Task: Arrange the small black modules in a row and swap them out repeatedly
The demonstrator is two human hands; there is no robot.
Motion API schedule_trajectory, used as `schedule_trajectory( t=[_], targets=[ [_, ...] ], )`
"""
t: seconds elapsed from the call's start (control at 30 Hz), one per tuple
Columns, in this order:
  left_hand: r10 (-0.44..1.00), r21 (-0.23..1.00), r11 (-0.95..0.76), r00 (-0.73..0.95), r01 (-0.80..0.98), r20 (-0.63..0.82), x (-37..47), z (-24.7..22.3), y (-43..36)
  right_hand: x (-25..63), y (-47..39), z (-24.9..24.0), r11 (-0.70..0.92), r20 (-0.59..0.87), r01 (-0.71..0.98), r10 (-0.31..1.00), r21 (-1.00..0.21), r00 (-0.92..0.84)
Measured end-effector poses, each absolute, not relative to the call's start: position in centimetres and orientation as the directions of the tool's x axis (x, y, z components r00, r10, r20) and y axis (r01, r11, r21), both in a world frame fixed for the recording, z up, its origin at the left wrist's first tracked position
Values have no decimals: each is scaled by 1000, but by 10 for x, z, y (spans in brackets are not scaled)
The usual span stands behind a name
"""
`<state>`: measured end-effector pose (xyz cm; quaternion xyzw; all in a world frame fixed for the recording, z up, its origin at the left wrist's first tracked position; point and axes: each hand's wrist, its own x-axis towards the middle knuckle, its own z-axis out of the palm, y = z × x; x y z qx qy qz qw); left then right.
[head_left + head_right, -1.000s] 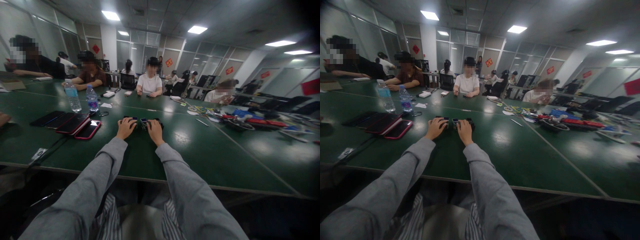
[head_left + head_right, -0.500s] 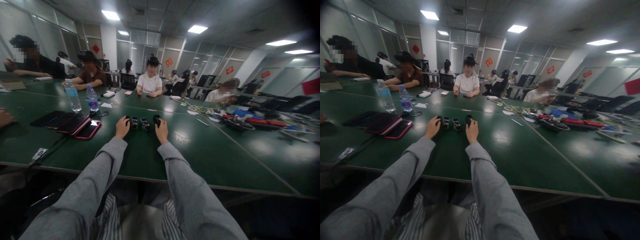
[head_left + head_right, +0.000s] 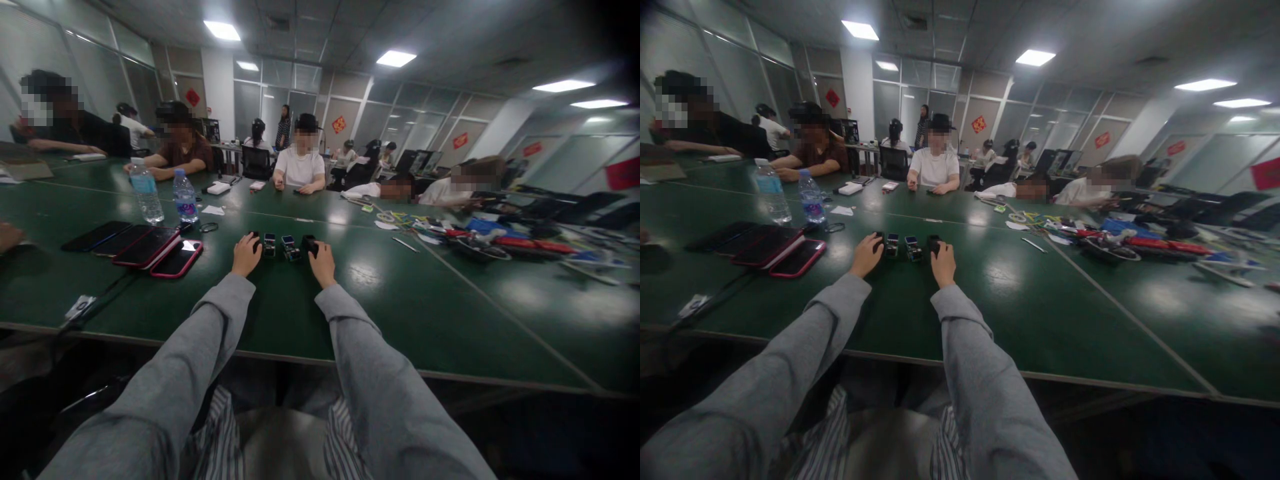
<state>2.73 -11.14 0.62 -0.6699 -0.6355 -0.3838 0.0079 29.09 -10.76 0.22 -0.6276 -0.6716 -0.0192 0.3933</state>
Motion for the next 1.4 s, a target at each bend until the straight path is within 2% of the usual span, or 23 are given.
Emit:
schedule_trajectory(
  t=[0.07, 0.17, 0.33, 0.5, 0.67, 0.93, 1.03, 1.2, 1.3, 1.4],
  targets=[
    [841, 470, -196, -98, 861, 532, 29, 7, -113, 291, -108, 2, 190, 533, 874, 841, -446, 89],
    [814, 432, -230, -71, 872, 576, 32, 13, -121, 289, -110, 6, 211, 612, 891, 786, -401, 89],
    [767, 324, -329, 51, 887, 639, 40, 23, -135, 274, -121, 23, 440, 705, 845, 701, -306, -109],
    [764, 303, -341, 74, 890, 641, 43, 26, -139, 257, -132, 25, 560, 620, 810, 702, -175, -351],
    [763, 295, -344, 83, 891, 641, 43, 26, -139, 256, -129, 17, 620, 568, 770, 692, -152, -445],
    [765, 314, -365, 90, 877, 638, 43, 25, -139, 256, -120, 14, 585, 581, 797, 705, -151, -407],
    [767, 325, -364, 83, 873, 636, 43, 25, -139, 258, -121, 18, 568, 627, 806, 691, -165, -359],
    [757, 345, -353, 49, 869, 651, 41, 23, -136, 279, -114, 19, 368, 705, 883, 706, -290, -63],
    [750, 341, -350, 43, 873, 660, 40, 22, -135, 293, -106, 11, 269, 640, 891, 768, -366, 32],
    [751, 334, -346, 45, 877, 658, 40, 23, -136, 300, -99, 4, 254, 576, 849, 814, -463, 70]
  ],
)
